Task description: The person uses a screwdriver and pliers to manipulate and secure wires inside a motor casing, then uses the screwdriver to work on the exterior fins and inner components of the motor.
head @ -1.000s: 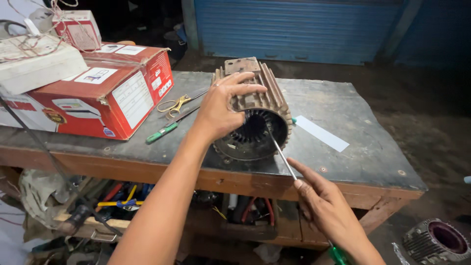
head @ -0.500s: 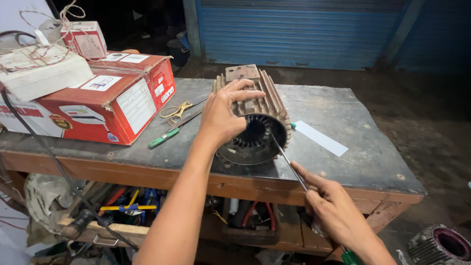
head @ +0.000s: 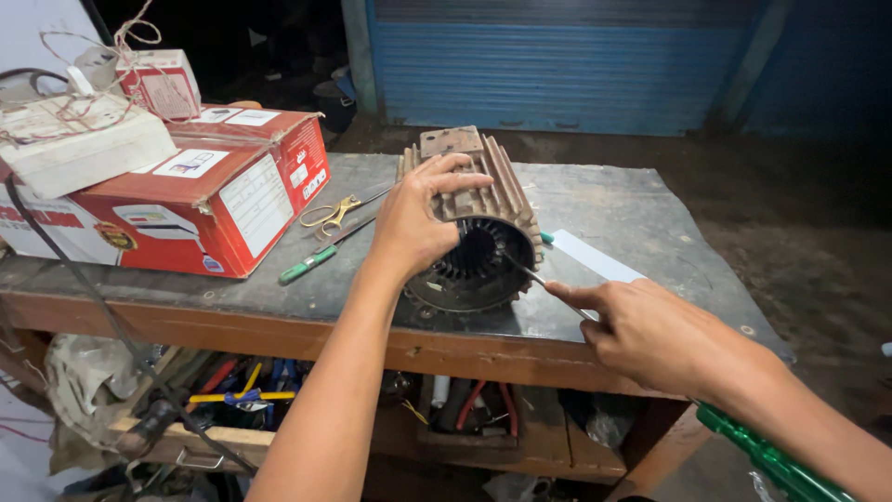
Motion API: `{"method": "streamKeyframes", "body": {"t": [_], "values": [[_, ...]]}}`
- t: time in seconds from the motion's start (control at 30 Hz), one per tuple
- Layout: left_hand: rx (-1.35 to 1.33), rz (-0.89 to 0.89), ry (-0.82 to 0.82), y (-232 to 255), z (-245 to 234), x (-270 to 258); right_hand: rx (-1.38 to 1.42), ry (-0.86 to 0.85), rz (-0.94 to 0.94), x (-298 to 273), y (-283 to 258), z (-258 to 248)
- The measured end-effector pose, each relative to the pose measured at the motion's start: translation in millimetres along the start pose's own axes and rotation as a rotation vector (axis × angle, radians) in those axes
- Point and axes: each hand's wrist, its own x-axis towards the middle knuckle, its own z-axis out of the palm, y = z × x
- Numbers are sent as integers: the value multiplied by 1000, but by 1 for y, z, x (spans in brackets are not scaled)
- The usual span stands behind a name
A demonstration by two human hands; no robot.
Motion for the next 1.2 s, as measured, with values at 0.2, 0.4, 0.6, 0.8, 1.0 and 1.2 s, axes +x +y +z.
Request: {"method": "streamKeyframes", "body": {"t": [0.2, 0.4, 0.6, 0.8, 1.0, 1.2], "values": [[3, -105, -22, 8, -2, 0, 28, 177, -198, 18, 11, 31], [20, -20, 13, 4, -2, -1, 225, 121, -92, 31, 11, 51], [21, -34, 12, 6, -2, -2, 304, 219, -182, 54, 10, 66], [14, -6, 34, 4, -1, -2, 557, 163, -107, 62, -10, 56], [57, 19, 34, 5, 1, 2, 385, 584, -432, 113, 8, 79], [154, 58, 134, 6, 7, 4, 568, 209, -166, 83, 7, 56]]}}
